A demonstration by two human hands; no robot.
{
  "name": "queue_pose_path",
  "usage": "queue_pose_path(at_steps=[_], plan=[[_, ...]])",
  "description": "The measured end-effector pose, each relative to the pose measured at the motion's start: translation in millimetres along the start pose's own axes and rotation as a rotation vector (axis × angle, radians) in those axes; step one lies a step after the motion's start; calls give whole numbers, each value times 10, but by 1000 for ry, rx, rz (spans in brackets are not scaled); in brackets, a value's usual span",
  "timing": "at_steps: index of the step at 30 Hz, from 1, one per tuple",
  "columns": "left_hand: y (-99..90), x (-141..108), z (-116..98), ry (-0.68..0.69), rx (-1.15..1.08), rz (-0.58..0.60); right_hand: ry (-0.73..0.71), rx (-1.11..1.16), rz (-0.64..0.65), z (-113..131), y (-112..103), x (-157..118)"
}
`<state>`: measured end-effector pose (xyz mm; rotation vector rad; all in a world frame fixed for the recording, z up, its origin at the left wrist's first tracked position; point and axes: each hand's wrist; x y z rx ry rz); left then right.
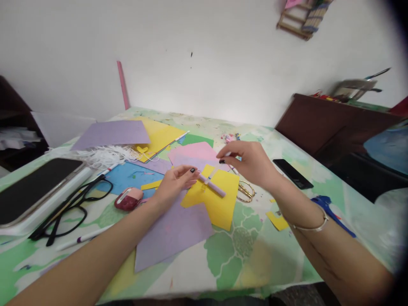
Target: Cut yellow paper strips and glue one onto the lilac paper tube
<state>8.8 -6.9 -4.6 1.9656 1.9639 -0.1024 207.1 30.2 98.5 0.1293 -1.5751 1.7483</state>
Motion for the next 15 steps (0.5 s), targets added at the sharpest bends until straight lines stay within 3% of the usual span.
queue_pose_path(at_steps=[4,9,12,15], plan=[[-40,28,-6,57,27,-12,-38,-105,46,162,-291,418],[-150,89,-63,131,146,-105,-63,-278,-12,349,-574,724],[-229,106,-99,176,309,-156,-23,-359,-7,321,-603,692],[-259,91,-105,205,473,-166,72,-324,136,93,-453,431]])
Point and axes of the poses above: each hand's wrist, its own x-axis towards the middle knuckle, its own y-axis out of the palm, z = x × y, and after that the axes turned 15 degrees about -y, right-handed
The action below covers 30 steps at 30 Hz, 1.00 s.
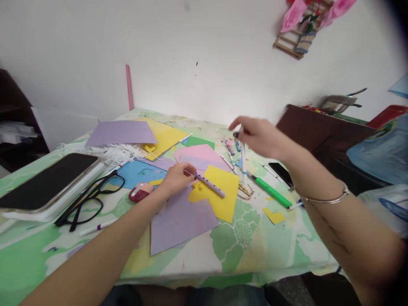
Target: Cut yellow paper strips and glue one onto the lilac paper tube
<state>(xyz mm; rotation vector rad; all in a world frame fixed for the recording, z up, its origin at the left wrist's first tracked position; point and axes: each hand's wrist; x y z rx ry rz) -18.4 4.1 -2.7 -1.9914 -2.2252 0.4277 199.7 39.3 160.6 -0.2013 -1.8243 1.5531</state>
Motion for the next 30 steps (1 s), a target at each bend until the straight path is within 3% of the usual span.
queue_pose_path(at_steps=[3,7,10,15,18,21,25,30], plan=[[35,-35,8,44,95,12,-33,151,163,-249,414,-352],[102,-59,26,71,128,37,-77,204,170,-464,886,-727],[114,-41,37,63,88,18,-80,220,126,-447,1077,-786],[87,-12,10,3,-93,40,-132,304,-13,-67,1234,-660],[88,-40,-28,-24,-209,75,-186,425,-38,216,1318,-619],[117,-93,-55,-44,-287,94,-155,641,-178,387,1386,-629],[177,-152,-61,-77,-347,102,-131,747,-312,420,1424,-677],[238,-190,-53,-156,-427,98,-233,538,-444,366,1436,-743]])
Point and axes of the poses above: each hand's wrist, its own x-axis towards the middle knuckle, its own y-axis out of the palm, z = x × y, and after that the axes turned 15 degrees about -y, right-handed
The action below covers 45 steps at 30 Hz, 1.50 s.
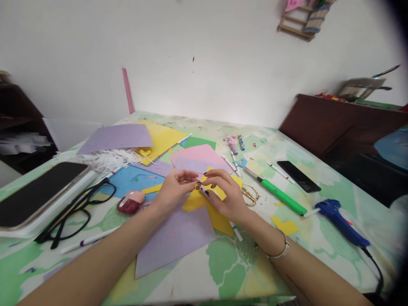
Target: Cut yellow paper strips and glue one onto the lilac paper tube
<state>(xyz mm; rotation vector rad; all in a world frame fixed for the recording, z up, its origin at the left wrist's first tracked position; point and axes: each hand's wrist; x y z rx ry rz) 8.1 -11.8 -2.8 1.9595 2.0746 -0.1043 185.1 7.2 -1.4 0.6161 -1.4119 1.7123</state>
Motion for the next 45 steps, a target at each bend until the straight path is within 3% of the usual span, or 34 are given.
queue_pose_path(at_steps=[5,11,15,21,31,37,45], plan=[[57,-27,27,-12,-37,-2,-78,-25,14,14,44,-49],[79,-31,68,-42,-32,23,-16,-5,-3,34,87,-55],[77,-24,71,-34,-20,18,159,133,-72,65,30,-2],[87,-24,49,-18,21,-20,506,537,-262,23,-20,4],[63,24,89,-5,-49,-67,783,951,-573,-62,-157,43],[7,83,110,45,-97,-101,828,1033,-676,-110,-284,79],[-29,118,77,53,-138,-158,779,1162,-776,-202,-429,58]])
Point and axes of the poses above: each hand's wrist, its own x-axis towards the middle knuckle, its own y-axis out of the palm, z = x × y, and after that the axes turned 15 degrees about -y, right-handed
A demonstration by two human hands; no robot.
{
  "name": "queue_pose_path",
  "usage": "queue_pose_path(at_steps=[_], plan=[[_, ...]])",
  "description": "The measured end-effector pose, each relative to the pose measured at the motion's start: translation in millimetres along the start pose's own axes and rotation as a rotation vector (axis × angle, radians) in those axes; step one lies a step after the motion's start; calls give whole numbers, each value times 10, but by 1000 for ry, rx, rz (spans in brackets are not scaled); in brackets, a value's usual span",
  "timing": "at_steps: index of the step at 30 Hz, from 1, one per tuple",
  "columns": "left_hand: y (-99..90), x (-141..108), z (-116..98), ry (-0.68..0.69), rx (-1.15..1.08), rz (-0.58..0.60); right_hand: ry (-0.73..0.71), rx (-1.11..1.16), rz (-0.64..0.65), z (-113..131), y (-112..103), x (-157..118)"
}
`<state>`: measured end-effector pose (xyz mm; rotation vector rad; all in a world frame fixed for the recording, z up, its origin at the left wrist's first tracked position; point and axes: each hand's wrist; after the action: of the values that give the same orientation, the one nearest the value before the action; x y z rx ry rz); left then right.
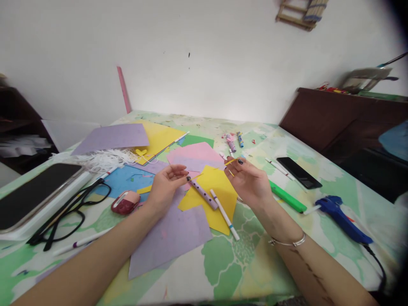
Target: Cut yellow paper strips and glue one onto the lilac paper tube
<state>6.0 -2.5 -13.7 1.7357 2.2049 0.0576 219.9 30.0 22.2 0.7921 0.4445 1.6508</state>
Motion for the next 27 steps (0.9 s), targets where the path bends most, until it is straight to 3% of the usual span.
queue_pose_path(at_steps=[11,13,18,21,27], plan=[[-35,38,-15,105,266,-1,-70,24,-117,219,-70,118],[-11,8,-15,194,408,67,-85,22,-97,231,-76,126],[52,32,115,704,1084,333,-97,-48,-65,231,-71,129],[70,113,187,755,1234,325,-97,-63,-53,233,-60,127],[94,117,64,773,1206,309,-189,-244,44,203,-26,99]])
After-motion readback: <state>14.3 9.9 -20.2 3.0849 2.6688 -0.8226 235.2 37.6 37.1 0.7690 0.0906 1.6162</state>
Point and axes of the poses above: each hand's wrist, its own x-axis towards the middle knuckle, its own y-axis out of the palm, z = x × y, and after that the axes turned 15 degrees about -y, right-handed
